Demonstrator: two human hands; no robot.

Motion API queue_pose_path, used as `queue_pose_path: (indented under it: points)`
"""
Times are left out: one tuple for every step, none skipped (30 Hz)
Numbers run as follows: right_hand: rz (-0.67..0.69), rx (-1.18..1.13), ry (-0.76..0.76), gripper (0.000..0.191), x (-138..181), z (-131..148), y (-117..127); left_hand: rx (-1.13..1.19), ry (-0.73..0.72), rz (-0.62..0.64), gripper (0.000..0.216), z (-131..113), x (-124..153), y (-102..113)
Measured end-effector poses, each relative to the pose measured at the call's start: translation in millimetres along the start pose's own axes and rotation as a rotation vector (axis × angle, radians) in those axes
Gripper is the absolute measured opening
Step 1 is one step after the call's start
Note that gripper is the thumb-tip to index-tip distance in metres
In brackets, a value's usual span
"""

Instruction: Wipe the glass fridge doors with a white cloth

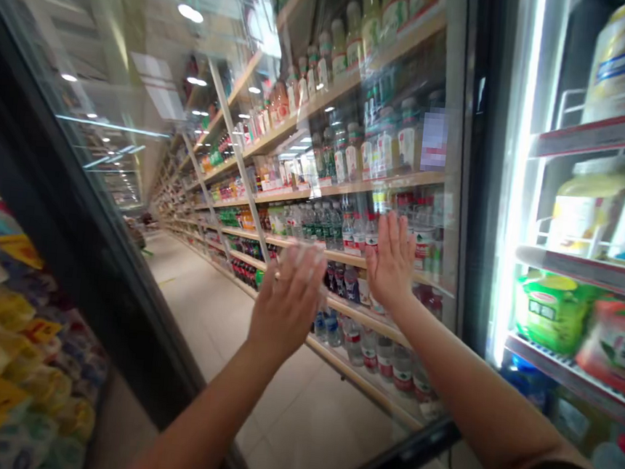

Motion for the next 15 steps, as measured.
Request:
queue_pose_path:
  points:
    - [0.003,-0.002,0.000,0.064,0.6,-0.4,0.1,-0.006,-0.083,0.015,0.064,-13.9,-3.3,-5.2]
    - [0.005,-0.003,-0.001,0.064,0.8,-0.9,0.3,-0.012,-0.132,0.019,0.063,-18.9,-8.8,-5.6]
    - [0.006,-0.004,-0.002,0.064,0.8,-1.5,0.7,-0.014,-0.142,0.012,0.063,-14.7,-16.4,-1.5]
    - [0.007,-0.004,0.000,0.063,0.7,-1.7,0.9,-0.012,-0.115,-0.007,0.063,-2.9,-25.4,6.2]
    - [0.008,-0.002,0.003,0.063,0.5,-1.7,1.0,-0.004,-0.049,-0.027,0.064,14.8,-34.6,15.2]
    - [0.008,0.001,0.006,0.063,0.4,-1.6,0.9,0.009,0.042,-0.049,0.064,34.5,-42.3,23.8]
    - [0.009,0.004,0.006,0.064,0.5,-1.6,0.7,0.021,0.148,-0.076,0.064,52.6,-46.7,31.0]
    - [0.010,0.006,0.004,0.064,0.6,-1.7,0.3,0.033,0.235,-0.098,0.064,63.6,-47.9,34.6]
    - [0.013,0.006,0.002,0.064,0.8,-1.8,-0.2,0.041,0.281,-0.112,0.065,64.7,-46.6,34.2]
    - [0.015,0.005,-0.001,0.064,1.0,-2.0,-0.7,0.045,0.272,-0.120,0.066,55.1,-43.8,30.2]
    - [0.014,0.002,-0.005,0.064,1.3,-2.2,-0.8,0.045,0.198,-0.103,0.067,35.1,-40.6,21.8]
    - [0.011,-0.003,-0.007,0.064,1.5,-2.4,-0.8,0.036,0.071,-0.078,0.067,7.9,-36.0,11.7]
    - [0.007,-0.009,-0.008,0.064,1.8,-2.5,-0.4,0.026,-0.106,-0.048,0.066,-23.2,-29.1,1.4]
    - [0.004,-0.016,-0.007,0.064,1.9,-2.6,-0.1,0.014,-0.226,0.014,0.064,-44.8,-21.8,-10.2]
    - [0.003,-0.020,-0.005,0.063,2.0,-2.6,0.2,0.006,-0.276,0.045,0.062,-53.7,-16.0,-15.6]
Point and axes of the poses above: each hand's wrist, its own x-axis away from the middle knuckle, its own y-axis out of the back of the hand, z = x × y, the point moved 10 cm from there along -x, towards the middle knuckle, and after that the axes turned 12 degrees about z, right-handed, at the moved point
